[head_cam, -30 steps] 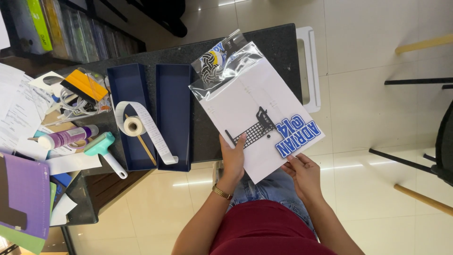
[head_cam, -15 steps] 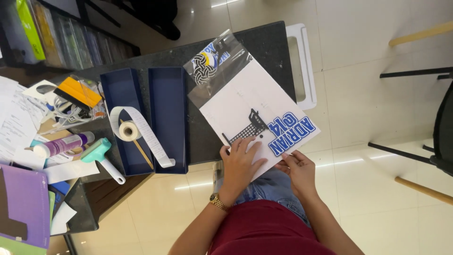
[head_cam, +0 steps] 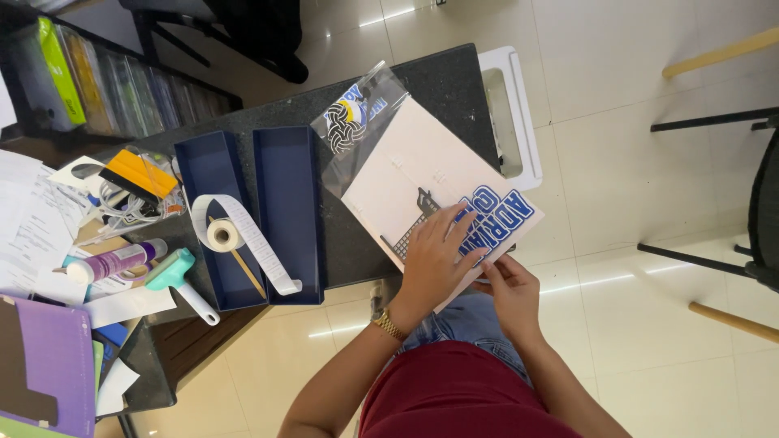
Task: The person places a printed sheet of paper into a clear plastic sleeve and then places the sleeve into a dark blue bin.
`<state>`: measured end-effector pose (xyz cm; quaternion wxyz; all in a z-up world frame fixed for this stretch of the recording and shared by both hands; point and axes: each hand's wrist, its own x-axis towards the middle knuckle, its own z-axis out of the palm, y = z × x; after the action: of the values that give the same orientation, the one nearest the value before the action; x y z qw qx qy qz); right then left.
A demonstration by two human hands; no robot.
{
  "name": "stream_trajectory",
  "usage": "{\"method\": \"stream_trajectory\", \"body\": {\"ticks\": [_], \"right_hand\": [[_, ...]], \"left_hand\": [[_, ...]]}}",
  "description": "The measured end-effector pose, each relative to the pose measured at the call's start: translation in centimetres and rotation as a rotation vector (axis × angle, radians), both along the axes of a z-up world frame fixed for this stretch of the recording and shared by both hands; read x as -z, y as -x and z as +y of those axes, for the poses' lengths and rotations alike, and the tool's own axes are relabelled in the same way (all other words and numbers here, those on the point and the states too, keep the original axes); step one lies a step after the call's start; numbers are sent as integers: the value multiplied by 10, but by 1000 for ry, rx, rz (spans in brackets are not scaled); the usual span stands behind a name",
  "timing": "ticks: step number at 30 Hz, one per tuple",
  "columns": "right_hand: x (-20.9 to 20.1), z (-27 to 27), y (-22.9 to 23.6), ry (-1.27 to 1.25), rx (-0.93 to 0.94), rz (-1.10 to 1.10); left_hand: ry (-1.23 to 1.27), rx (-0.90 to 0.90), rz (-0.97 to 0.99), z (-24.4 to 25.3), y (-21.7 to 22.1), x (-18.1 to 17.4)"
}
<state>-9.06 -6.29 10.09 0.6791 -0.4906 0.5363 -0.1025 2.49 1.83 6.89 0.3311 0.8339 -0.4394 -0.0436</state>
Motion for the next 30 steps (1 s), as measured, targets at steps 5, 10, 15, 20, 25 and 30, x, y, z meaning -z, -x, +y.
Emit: {"method": "stream_trajectory", "body": {"ticks": [5, 10, 15, 20, 25, 30], "right_hand": [[-1, -1, 5, 32, -60, -76], [-4, -5, 5, 46, -53, -132], [7, -4, 12, 110, -80, -154], [-1, -6, 6, 258, -156, -113], [-19, -8, -8, 390, -219, -76], [-19, -9, -13, 449, -221, -76]], "left_hand": [[5, -32, 134, -17, -11, -13], [9, -49, 101, -18, -15, -8], [21, -6, -363, -19, -14, 6], [-19, 82, -359, -23, -17, -20], [-40, 166, -293, -26, -16, -19], [14, 134, -294, -31, -17, -55]]}}
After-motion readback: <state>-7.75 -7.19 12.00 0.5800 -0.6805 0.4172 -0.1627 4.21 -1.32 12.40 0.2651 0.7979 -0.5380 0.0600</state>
